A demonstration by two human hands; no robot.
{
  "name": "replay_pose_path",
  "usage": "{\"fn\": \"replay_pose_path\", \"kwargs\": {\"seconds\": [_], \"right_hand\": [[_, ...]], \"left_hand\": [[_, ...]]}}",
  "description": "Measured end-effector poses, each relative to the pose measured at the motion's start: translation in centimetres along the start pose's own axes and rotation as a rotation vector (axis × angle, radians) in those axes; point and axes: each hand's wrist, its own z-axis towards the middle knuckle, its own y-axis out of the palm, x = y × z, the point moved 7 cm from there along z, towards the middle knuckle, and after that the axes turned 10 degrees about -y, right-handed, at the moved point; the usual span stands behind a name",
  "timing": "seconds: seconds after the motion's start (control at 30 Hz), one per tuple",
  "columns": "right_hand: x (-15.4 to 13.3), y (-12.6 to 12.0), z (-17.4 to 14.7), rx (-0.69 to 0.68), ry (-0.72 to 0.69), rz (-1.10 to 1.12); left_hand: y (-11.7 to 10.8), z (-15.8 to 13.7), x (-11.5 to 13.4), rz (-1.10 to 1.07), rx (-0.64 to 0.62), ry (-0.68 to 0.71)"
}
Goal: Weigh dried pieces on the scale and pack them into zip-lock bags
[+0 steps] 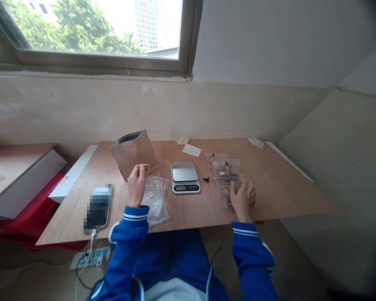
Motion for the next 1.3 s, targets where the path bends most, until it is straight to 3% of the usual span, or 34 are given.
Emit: {"fn": "replay_pose_path", "kwargs": {"seconds": [0.13,0.3,0.5,0.6,0.73,0.83,0.9,0.97,1.13,1.3], "right_hand": [[-2.3,1.8,-1.5,-0.077,0.026,-0.04],[-1.3,3.2,-0.2,-0.099,0.075,-0.036],[-0.6,3.7,0.2,-0.072,0.035,-0.059],[-0.2,3.8,0.3,-0.073,0.017,-0.061],[-1.3,3.1,0.7,-0.009,-0.007,0.012],[-5.3,3.5,0.6,-0.044,-0.214,0.224],[-8.7,4.8,0.0,-0.174,-0.397,0.363],[-10.7,6.4,-0.6,-0.293,-0.481,0.391],[-9.6,9.6,-0.4,-0.415,-0.368,0.321],[-10.7,9.0,1.2,-0.34,-0.321,0.543]], "left_hand": [[-2.7,1.5,2.6,0.157,0.22,0.147],[-5.9,2.9,6.3,0.346,0.466,0.297],[-8.1,5.2,9.3,0.456,0.582,0.358],[-8.1,7.3,9.9,0.498,0.556,0.378],[-7.0,10.2,8.8,0.58,0.411,0.319],[-6.0,11.0,7.0,0.627,0.303,0.252],[-5.6,10.8,6.1,0.664,0.272,0.217],[-5.4,10.3,5.6,0.697,0.259,0.192],[-5.6,9.3,5.6,0.674,0.21,0.174],[-5.8,8.2,5.8,0.615,0.187,0.141]]}}
